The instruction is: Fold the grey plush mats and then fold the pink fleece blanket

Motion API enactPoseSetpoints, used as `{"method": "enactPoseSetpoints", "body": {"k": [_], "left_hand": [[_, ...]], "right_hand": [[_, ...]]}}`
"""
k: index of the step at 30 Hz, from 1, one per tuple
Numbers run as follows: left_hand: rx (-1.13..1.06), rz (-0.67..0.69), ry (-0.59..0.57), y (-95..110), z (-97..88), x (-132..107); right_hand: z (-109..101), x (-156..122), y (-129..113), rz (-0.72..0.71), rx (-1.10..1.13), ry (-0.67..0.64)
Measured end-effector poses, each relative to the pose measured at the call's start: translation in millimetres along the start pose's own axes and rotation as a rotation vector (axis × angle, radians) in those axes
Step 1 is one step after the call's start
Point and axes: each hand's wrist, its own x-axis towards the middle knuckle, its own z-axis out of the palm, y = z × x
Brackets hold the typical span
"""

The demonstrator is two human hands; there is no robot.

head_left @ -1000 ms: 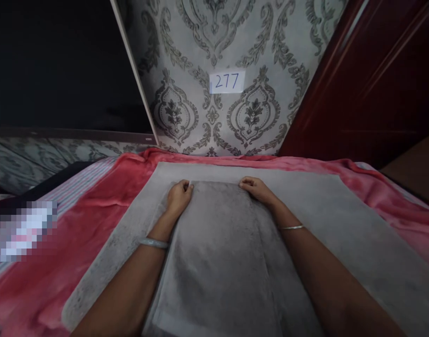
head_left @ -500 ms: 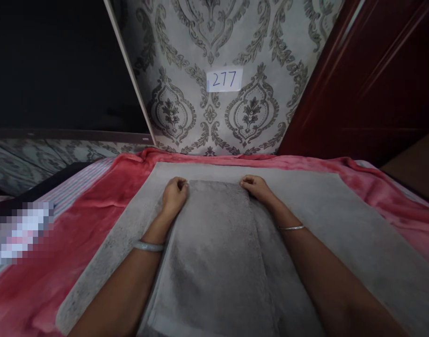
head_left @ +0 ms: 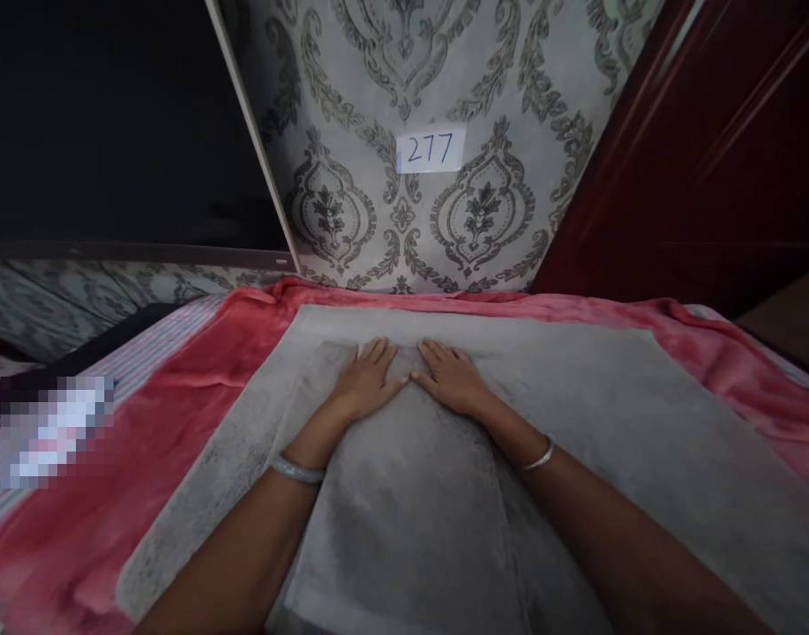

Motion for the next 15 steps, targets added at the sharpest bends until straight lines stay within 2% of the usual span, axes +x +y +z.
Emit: {"method": "enactPoseSetpoints", "body": {"k": [8,15], "left_hand": [[-0.020,-0.173,0.030,-17.3,-2.8,2.1],[-0.056,-0.178,0.093,-25.7,0.1,-0.6]], "right_hand": [[2.4,2.1,7.3,-0.018,0.000,-0.014],[10.0,3.6,12.7,-0.039,-0.004,0.014]]}}
